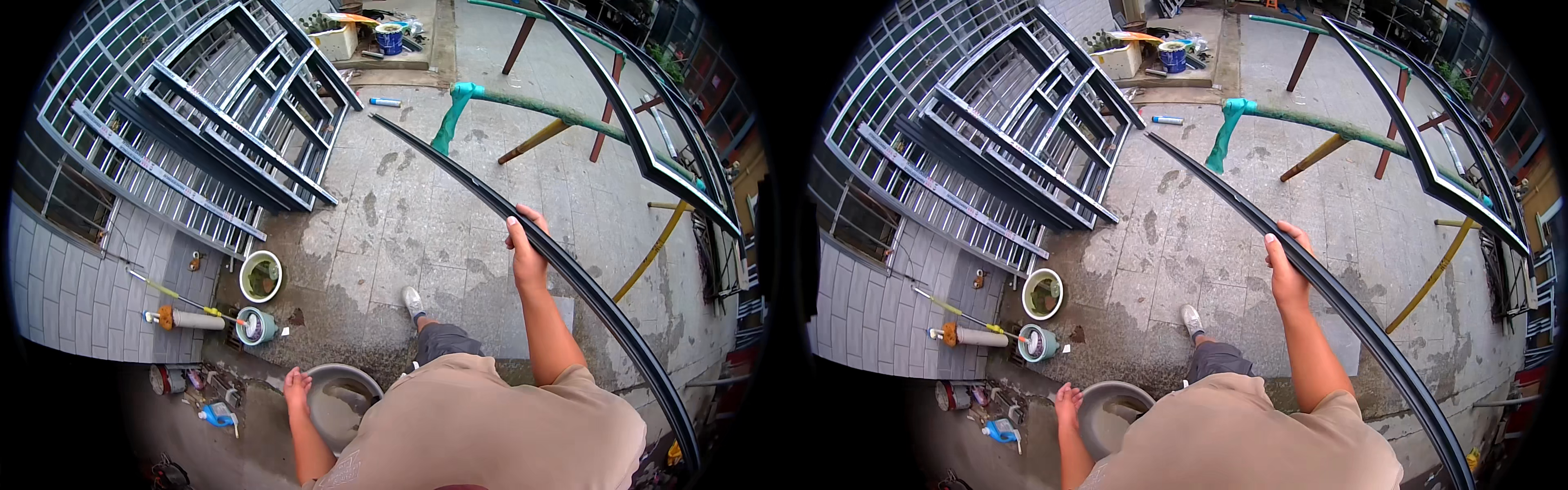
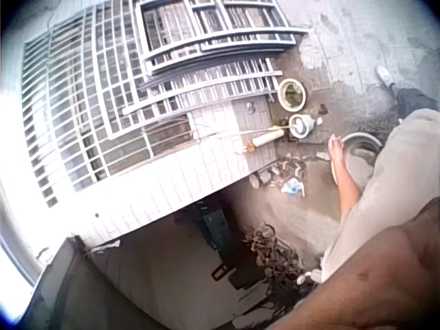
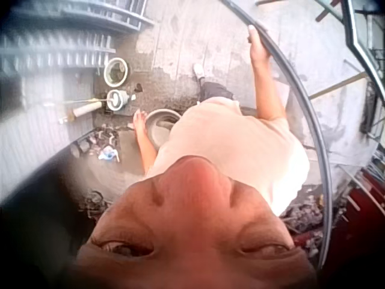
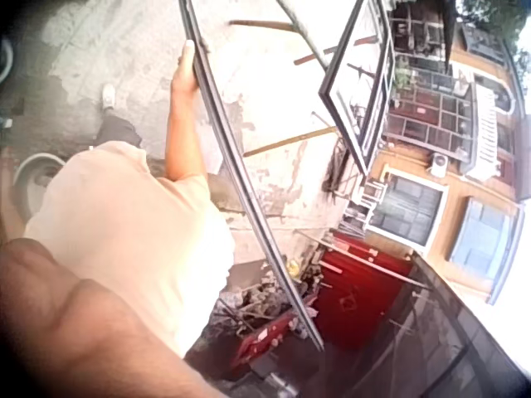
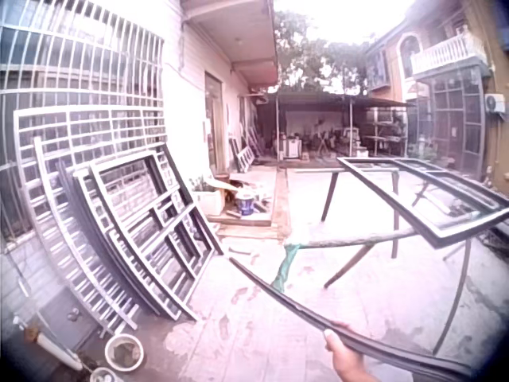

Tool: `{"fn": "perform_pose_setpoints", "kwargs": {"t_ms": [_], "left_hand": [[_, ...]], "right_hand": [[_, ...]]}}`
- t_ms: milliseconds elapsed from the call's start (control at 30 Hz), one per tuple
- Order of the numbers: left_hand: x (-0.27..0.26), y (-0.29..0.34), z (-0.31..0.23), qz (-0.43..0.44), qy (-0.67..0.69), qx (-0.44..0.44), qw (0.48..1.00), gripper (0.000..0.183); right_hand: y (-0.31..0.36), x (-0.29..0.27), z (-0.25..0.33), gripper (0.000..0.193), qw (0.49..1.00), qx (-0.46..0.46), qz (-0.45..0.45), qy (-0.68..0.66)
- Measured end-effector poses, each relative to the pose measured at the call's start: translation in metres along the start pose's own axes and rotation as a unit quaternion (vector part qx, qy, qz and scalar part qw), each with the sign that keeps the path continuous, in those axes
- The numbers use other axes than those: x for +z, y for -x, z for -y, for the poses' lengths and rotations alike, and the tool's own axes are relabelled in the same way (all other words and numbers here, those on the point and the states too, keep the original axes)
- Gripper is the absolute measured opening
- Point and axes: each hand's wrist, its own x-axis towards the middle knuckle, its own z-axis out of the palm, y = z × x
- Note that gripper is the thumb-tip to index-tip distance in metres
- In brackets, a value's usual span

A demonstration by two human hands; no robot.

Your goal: The person measures and prepares a window frame and a plastic trim piece. The person uses a tape measure to check the frame dimensions, cuts a plastic strip with pliers, and then uses a power grinder to trim the plastic strip before checking its fit against the window frame.

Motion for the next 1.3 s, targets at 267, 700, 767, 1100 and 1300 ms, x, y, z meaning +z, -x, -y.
{"fn": "perform_pose_setpoints", "kwargs": {"t_ms": [267, 700, 767, 1100, 1300], "left_hand": [[0.119, -0.118, -0.028, 0.034, -0.026, -0.246, 0.968, 0.037], [0.261, -0.454, -0.278, 0.074, -0.124, -0.277, 0.95, 0.033], [0.288, -0.544, -0.351, 0.075, -0.135, -0.221, 0.963, 0.033], [0.61, -0.738, -0.709, 0.228, -0.167, 0.117, 0.952, 0.035], [0.704, -0.72, -0.652, 0.323, -0.333, -0.038, 0.885, 0.035]], "right_hand": [[-0.227, 0.169, -0.028, 0.037, 0.996, -0.088, -0.012, 0.004], [-0.426, 0.274, -0.085, 0.037, 0.987, -0.054, -0.148, 0.021], [-0.448, 0.294, -0.078, 0.038, 0.984, -0.005, -0.178, -0.009], [-0.569, 0.308, -0.124, 0.041, 0.932, 0.044, -0.359, 0.03], [-0.647, 0.299, -0.152, 0.046, 0.892, 0.077, -0.446, -0.005]]}}
